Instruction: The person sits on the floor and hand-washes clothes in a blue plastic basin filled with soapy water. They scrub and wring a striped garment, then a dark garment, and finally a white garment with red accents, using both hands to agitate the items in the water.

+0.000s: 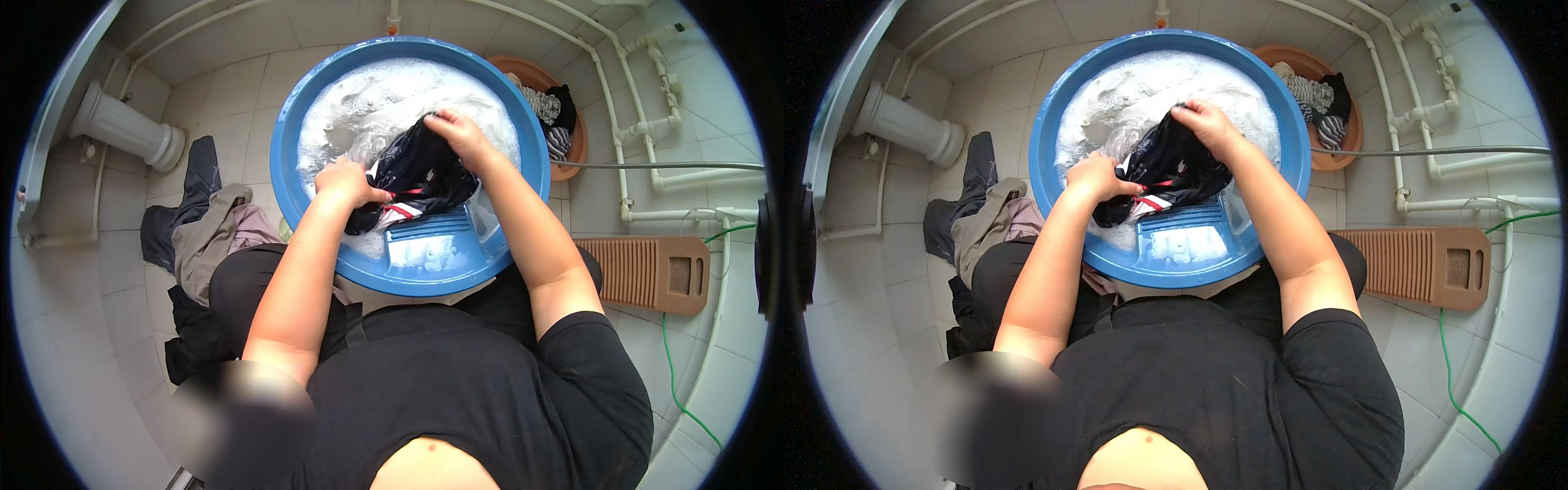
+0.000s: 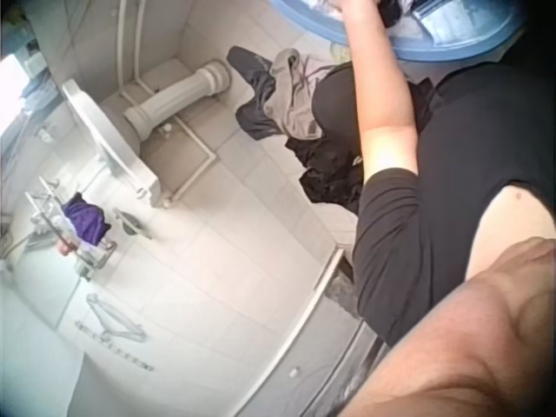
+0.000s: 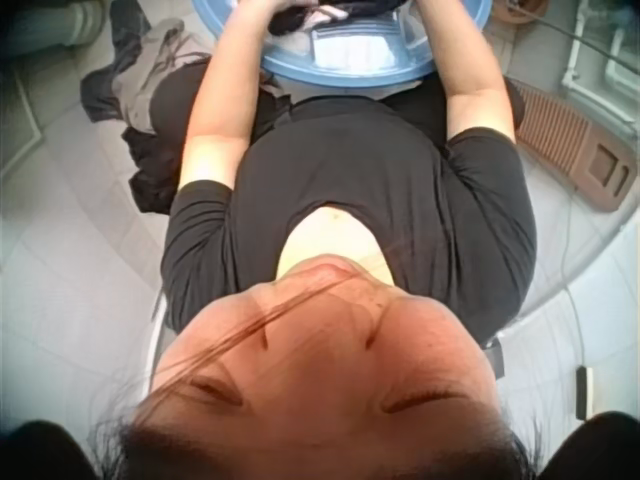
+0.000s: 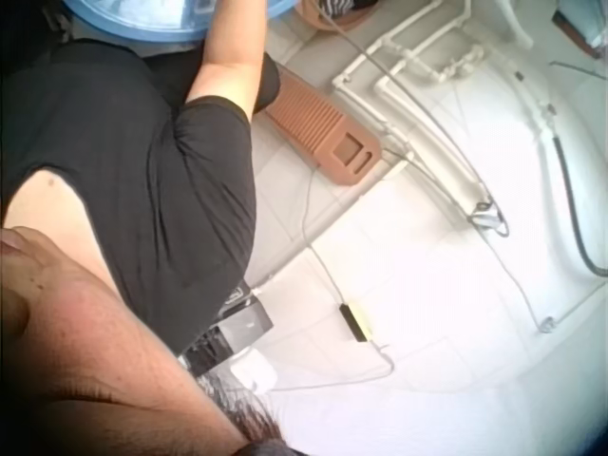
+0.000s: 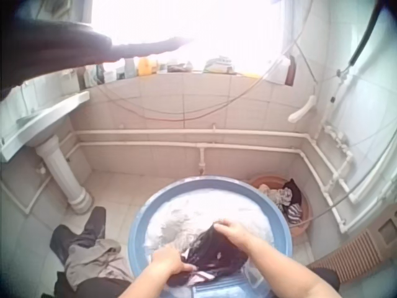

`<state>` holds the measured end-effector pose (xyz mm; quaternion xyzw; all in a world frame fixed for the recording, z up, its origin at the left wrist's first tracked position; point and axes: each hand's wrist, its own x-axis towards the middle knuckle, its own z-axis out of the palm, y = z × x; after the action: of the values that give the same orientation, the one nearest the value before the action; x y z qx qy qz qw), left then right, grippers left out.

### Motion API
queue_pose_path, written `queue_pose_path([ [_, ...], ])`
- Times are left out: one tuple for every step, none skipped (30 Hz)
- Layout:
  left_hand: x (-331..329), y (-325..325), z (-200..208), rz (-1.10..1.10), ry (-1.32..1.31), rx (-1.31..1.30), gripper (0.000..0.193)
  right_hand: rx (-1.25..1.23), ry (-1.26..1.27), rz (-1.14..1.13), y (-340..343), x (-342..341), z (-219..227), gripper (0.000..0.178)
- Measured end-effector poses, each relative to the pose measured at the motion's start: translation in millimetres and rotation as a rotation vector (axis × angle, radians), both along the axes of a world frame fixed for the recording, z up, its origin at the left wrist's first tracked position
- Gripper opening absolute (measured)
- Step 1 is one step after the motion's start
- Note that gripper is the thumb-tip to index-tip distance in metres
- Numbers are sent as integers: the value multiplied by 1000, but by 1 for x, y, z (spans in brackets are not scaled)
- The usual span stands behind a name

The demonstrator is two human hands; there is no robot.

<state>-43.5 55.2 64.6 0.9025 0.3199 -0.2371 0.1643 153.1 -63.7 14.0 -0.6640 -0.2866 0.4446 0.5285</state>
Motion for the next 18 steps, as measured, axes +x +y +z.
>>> queue_pose_path([
  [-1,1,-5,-87,-57,55,69,-79,-227,-4,4,-2,-5,42],
  [-2,3,-11,-174,-114,110,66,-224,-581,89,1,-7,-8,54],
  [-3,6,-14,-260,-171,164,63,-238,-919,106,-4,-19,-23,55],
  [-4,10,-14,-333,-338,12,53,-407,-939,221,-3,-33,-15,53],
  [-7,13,-34,-258,-608,-194,43,-576,-953,335,-1,-41,-8,51],
  [-3,13,-41,-116,-824,-409,37,-555,-1021,350,-1,-37,-13,47],
  [0,12,-47,34,-1030,-628,32,-596,-956,253,0,-33,-16,47],
  [2,6,-53,532,-1058,-1194,34,-635,-889,155,2,-29,-19,47],
  [4,5,-52,786,-1074,-1316,29,-673,-817,60,4,-29,-21,47],
  [9,3,-55,891,-1168,-1448,25,-495,-962,-75,2,-34,-28,46],
  [14,2,-60,998,-1260,-1580,21,-238,-861,-212,1,-41,-33,42],
  [15,3,-67,1100,-1270,-1565,18,32,-942,-183,4,-53,-24,37],
  [16,2,-69,1231,-1231,-1614,21,200,-872,-124,8,-68,-11,33],
  [13,2,-66,1252,-1156,-1714,24,340,-818,-70,13,-89,8,28],
  [12,1,-61,1260,-1073,-1818,27,473,-849,-49,17,-107,13,25],
  [-1,11,-74,986,-905,-2108,32,503,-862,21,15,-125,35,24],
  [-5,2,-60,913,-1003,-1838,32,575,-905,82,14,-137,43,26],
  [-13,-15,-37,836,-1082,-1567,34,568,-944,145,10,-147,45,25],
])
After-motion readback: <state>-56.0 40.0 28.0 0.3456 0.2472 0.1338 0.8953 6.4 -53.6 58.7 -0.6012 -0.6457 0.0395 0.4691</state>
